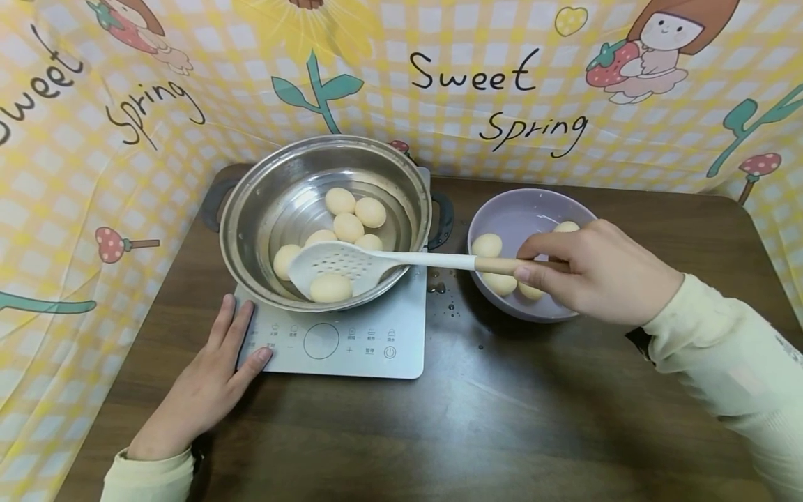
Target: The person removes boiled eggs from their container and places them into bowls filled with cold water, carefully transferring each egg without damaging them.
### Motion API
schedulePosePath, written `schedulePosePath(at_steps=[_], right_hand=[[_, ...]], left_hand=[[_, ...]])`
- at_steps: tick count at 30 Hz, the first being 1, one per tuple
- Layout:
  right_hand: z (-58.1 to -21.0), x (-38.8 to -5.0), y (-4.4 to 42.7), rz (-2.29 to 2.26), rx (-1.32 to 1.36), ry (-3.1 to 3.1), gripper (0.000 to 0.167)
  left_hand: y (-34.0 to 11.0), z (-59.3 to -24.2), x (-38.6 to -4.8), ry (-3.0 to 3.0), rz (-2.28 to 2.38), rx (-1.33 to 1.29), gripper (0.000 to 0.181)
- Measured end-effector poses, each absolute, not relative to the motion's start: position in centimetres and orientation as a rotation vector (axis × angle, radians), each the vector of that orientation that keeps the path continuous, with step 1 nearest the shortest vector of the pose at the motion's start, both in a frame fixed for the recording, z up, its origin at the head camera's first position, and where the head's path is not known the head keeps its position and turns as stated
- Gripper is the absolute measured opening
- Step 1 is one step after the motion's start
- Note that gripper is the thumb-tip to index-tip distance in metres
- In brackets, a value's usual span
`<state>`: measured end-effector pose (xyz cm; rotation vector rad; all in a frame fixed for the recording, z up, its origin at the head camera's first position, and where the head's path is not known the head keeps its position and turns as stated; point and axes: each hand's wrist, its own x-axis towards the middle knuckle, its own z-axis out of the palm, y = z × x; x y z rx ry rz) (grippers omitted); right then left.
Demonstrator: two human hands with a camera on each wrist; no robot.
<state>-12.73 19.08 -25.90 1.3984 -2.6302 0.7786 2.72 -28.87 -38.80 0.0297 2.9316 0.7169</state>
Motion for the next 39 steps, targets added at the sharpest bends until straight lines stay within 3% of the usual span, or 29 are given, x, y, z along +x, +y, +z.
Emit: schedulePosePath(at_steps=[4, 12, 19, 26, 39], right_hand=[[-25.5, -12.8, 18.6, 0.863, 1.310, -2.803, 0.026], [-24.7, -13.0, 17.6, 1.227, 1.046, -3.140, 0.012], [-24.3, -13.7, 17.2, 1.521, 0.869, -3.329, 0.017], [-24.2, -14.4, 17.1, 1.629, 0.830, -3.437, 0.024], [-25.1, -15.2, 18.3, 1.779, 0.928, -3.352, 0.024]], left_hand=[[-28.8, -38.7, 2.7, 2.932, 0.714, 0.030, 0.080], [-28.9, -38.7, 2.7, 2.929, 0.705, 0.020, 0.080], [-28.9, -38.9, 2.9, 2.929, 0.707, 0.015, 0.080], [-28.8, -39.0, 3.0, 2.937, 0.709, 0.024, 0.080], [-28.8, -38.8, 2.7, 2.947, 0.713, 0.040, 0.080]])
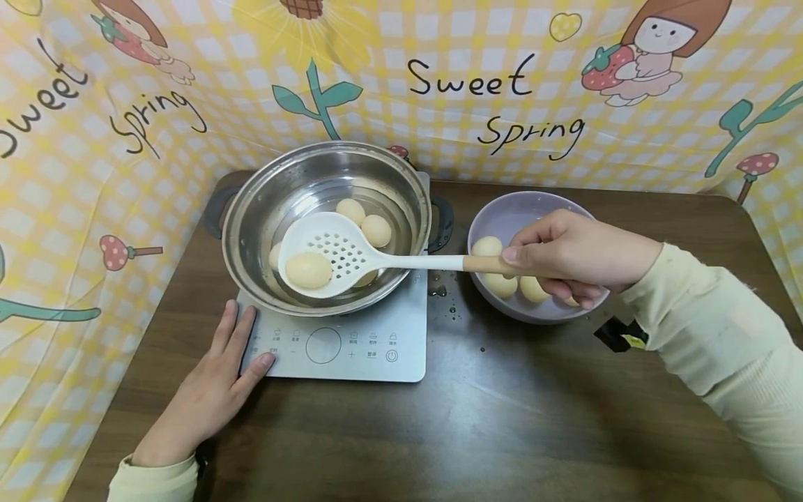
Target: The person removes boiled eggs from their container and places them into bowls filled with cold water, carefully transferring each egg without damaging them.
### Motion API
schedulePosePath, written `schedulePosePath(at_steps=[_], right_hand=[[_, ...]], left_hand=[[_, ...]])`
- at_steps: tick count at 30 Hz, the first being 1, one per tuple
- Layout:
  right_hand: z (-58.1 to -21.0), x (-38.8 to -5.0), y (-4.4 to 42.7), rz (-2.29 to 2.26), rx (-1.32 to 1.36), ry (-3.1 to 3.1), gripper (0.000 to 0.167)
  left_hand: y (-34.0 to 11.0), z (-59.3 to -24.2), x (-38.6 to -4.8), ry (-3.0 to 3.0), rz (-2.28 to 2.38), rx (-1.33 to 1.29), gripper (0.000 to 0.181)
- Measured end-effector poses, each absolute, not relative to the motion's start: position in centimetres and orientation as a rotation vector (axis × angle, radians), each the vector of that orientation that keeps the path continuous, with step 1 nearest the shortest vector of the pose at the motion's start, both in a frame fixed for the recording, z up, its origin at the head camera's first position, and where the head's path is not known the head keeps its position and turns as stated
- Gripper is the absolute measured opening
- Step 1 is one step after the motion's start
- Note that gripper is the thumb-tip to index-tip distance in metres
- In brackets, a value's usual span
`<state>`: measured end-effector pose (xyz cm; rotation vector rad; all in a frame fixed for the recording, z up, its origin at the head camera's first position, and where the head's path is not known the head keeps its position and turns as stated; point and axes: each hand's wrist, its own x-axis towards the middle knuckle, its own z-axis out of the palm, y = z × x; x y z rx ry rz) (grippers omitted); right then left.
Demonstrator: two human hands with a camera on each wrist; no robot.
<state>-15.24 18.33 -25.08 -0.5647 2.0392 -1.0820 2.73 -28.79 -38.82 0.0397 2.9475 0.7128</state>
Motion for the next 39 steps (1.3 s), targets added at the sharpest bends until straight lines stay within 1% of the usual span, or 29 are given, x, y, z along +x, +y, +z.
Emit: schedulePosePath(at_steps=[15, 27, 35, 39], right_hand=[[-24.9, -14.7, 21.2, -1.169, -0.597, 2.018, 0.027], [-26.0, -13.8, 22.8, -1.310, -0.592, 1.866, 0.034], [-26.1, -12.5, 25.4, -1.300, -0.565, 1.915, 0.034], [-26.3, -11.9, 27.4, -1.301, -0.541, 1.913, 0.038]], left_hand=[[-28.8, -38.7, 2.6, 2.935, 0.704, 0.046, 0.079], [-28.7, -39.0, 2.3, 2.929, 0.685, 0.054, 0.079], [-28.7, -39.0, 2.3, 2.937, 0.689, 0.054, 0.078], [-28.8, -38.9, 2.4, 2.942, 0.680, 0.044, 0.078]])
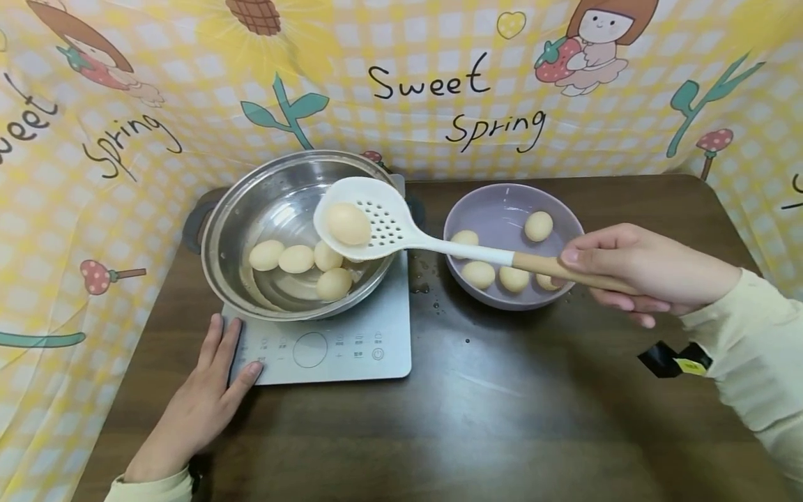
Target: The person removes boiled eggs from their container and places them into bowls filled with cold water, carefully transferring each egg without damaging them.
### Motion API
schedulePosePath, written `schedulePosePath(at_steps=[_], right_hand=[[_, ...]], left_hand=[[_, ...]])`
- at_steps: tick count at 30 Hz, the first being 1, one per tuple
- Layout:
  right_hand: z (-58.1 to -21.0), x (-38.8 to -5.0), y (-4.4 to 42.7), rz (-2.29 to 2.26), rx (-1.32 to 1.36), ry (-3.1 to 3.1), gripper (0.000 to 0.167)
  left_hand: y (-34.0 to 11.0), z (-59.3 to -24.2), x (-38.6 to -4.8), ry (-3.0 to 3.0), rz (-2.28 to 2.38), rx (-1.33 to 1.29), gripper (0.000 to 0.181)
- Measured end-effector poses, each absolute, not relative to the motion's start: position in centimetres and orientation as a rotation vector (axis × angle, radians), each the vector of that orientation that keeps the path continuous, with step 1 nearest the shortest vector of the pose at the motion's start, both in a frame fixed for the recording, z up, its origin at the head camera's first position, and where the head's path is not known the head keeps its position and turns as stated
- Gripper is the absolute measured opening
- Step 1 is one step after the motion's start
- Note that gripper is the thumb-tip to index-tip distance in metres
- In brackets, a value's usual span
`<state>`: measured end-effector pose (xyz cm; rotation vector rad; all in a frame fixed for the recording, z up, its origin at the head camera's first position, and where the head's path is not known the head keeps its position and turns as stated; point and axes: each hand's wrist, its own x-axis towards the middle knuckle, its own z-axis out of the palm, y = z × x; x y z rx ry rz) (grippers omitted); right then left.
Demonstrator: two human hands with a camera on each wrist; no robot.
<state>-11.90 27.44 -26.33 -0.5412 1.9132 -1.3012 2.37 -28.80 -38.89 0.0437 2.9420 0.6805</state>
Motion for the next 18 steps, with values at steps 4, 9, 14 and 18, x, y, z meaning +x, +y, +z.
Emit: schedulePosePath(at_steps=[4, 9, 14, 18], right_hand=[[-26.9, -11.1, 30.2, -1.301, -0.461, 1.933, 0.043], [-28.0, -9.6, 33.9, -1.321, -0.350, 2.020, 0.047], [-29.2, -7.7, 36.4, -1.280, -0.161, 2.177, 0.043], [-30.4, -6.2, 37.9, -1.301, -0.022, 2.256, 0.040]], left_hand=[[-28.8, -38.9, 2.5, 2.943, 0.674, 0.047, 0.078], [-28.8, -38.9, 2.4, 2.946, 0.667, 0.056, 0.078], [-28.9, -39.1, 2.3, 2.934, 0.663, 0.051, 0.079], [-28.9, -39.2, 2.2, 2.932, 0.665, 0.057, 0.079]])
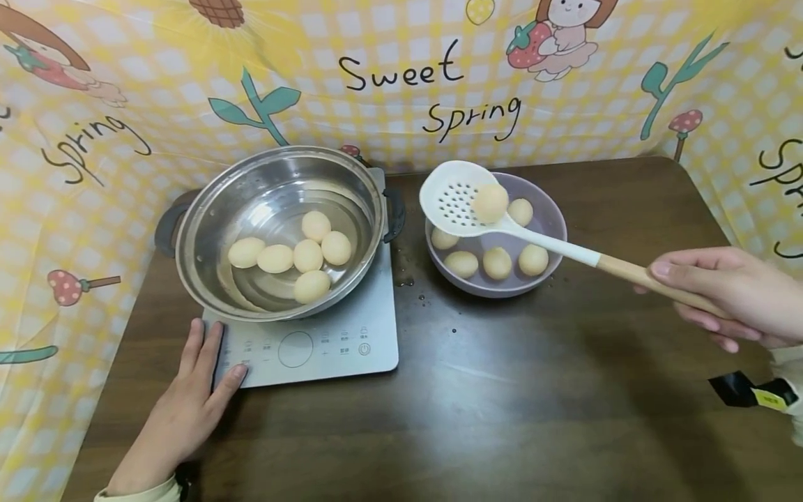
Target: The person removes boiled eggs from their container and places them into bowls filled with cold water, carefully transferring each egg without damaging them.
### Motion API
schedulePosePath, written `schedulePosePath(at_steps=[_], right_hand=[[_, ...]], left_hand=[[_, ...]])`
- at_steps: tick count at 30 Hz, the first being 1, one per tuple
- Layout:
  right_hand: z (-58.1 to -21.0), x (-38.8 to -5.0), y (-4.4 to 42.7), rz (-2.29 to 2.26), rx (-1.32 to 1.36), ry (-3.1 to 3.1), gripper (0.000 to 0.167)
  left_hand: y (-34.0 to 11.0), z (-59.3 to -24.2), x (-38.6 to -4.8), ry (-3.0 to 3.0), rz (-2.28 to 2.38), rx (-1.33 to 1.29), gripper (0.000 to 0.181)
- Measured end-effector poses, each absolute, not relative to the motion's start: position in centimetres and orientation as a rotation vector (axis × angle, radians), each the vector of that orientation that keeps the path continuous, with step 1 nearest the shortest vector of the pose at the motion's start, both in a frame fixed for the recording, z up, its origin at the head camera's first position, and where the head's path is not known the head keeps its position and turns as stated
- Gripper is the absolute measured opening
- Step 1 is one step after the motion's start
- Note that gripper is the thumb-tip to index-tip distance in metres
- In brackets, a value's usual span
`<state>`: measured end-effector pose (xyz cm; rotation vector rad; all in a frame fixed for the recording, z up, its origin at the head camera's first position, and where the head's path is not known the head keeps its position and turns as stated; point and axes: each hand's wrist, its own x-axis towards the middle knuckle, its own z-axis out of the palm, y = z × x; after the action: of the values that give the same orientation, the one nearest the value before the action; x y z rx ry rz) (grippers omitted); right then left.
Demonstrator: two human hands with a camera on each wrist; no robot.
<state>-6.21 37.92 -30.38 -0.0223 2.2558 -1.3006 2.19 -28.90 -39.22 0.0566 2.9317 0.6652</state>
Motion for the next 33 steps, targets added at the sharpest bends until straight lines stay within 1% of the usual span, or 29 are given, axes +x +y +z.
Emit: schedulePosePath(at_steps=[7, 12, 17, 19, 23, 26, 31, 33], right_hand=[[-32.7, -4.8, 39.4, -1.406, 0.124, 2.327, 0.035], [-33.0, -4.0, 38.0, -1.492, 0.168, 2.369, 0.034], [-32.3, -3.8, 36.0, -1.380, 0.178, 2.513, 0.027], [-32.1, -3.7, 35.2, -1.380, 0.148, 2.603, 0.026], [-32.1, -3.8, 33.8, -1.484, 0.081, 2.830, 0.037], [-32.0, -3.9, 33.3, -1.532, 0.124, 2.960, 0.042], [-32.0, -3.5, 33.2, -1.555, 0.247, 3.078, 0.038], [-32.0, -3.2, 33.1, -1.502, 0.210, 3.137, 0.038]], left_hand=[[-29.1, -39.1, 2.4, 2.931, 0.662, 0.031, 0.079], [-29.2, -39.2, 2.6, 2.930, 0.642, 0.025, 0.080], [-29.3, -39.2, 2.8, 2.924, 0.644, 0.014, 0.080], [-29.3, -39.3, 2.8, 2.922, 0.647, 0.014, 0.080], [-29.3, -39.5, 2.9, 2.917, 0.662, 0.020, 0.080], [-29.2, -39.5, 2.8, 2.919, 0.673, 0.026, 0.080], [-29.0, -39.3, 2.6, 2.928, 0.668, 0.040, 0.079], [-28.9, -39.2, 2.4, 2.928, 0.659, 0.044, 0.079]])
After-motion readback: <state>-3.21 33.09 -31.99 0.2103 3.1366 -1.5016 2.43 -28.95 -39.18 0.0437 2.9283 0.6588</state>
